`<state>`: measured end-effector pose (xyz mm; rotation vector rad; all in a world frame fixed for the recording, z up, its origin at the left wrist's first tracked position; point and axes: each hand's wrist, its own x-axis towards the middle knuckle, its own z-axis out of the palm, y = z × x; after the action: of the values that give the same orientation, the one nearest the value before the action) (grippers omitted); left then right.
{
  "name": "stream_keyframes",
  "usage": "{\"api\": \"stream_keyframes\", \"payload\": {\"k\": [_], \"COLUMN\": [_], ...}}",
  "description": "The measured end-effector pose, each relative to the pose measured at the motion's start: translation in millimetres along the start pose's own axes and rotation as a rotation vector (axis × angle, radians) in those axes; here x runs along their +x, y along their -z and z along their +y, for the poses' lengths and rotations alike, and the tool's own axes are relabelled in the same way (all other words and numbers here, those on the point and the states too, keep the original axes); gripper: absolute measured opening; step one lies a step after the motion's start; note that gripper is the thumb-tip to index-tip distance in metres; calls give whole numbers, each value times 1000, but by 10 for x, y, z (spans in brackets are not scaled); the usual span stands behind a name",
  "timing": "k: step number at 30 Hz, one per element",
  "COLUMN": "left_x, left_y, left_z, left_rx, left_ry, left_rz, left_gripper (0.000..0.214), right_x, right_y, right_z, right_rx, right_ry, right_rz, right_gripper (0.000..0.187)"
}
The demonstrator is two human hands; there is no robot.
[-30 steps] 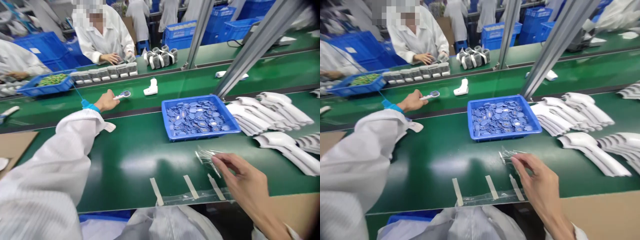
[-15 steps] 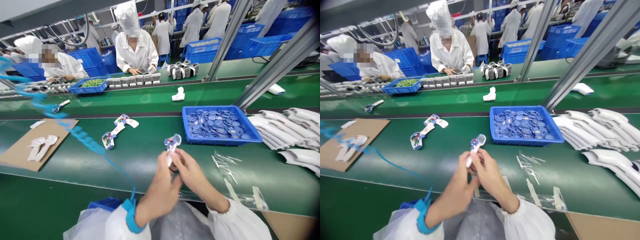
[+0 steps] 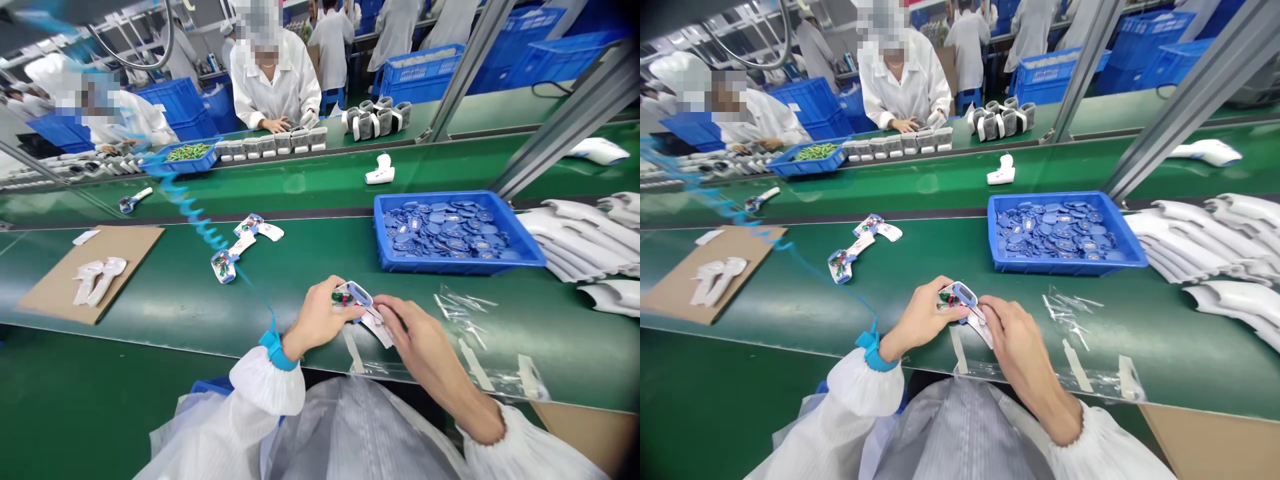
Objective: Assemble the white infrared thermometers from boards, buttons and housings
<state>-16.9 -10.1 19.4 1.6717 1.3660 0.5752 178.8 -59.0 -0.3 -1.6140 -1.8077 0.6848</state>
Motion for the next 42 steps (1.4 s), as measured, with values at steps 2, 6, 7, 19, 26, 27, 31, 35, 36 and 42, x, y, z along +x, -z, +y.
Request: {"api": "stream_keyframes", "payload": {"k": [2, 6, 7, 19, 26, 27, 31, 35, 36, 42], "left_x": [-74, -219, -230, -19, -113, -113, -111, -117, -116, -137], "left_y": [-43, -117, -126, 143, 273, 264, 194, 139, 130, 96], "left_z": [45, 121, 128, -5, 162, 169, 187, 221, 232, 292], "left_rx": [-32, 22, 37, -685, -735, -731, -718, -726, -732, -743], "left_ry": [-43, -182, -217, 309, 490, 499, 500, 489, 487, 442], "left_rz": [21, 35, 36, 274, 287, 273, 228, 211, 211, 217], "left_gripper": [28, 20, 18, 49, 54, 54, 54, 62, 64, 62], "right_x": [33, 86, 86, -101, -271, -286, -384, -445, -427, -129], "right_y": [54, 226, 287, 556, 1860, 2027, 2186, 1669, 1502, 719], "right_z": [-39, -251, -319, 677, 1489, 1597, 1803, 1596, 1505, 1010], "right_rx": [48, -2, -54, -444, -641, -658, -637, -519, -493, -412], "right_ry": [9, 72, 97, -73, -314, -351, -359, -217, -182, -18], "right_rz": [34, 43, 58, 296, 589, 601, 535, 376, 353, 313], "right_gripper": [33, 36, 41, 39, 52, 57, 62, 51, 48, 32]}}
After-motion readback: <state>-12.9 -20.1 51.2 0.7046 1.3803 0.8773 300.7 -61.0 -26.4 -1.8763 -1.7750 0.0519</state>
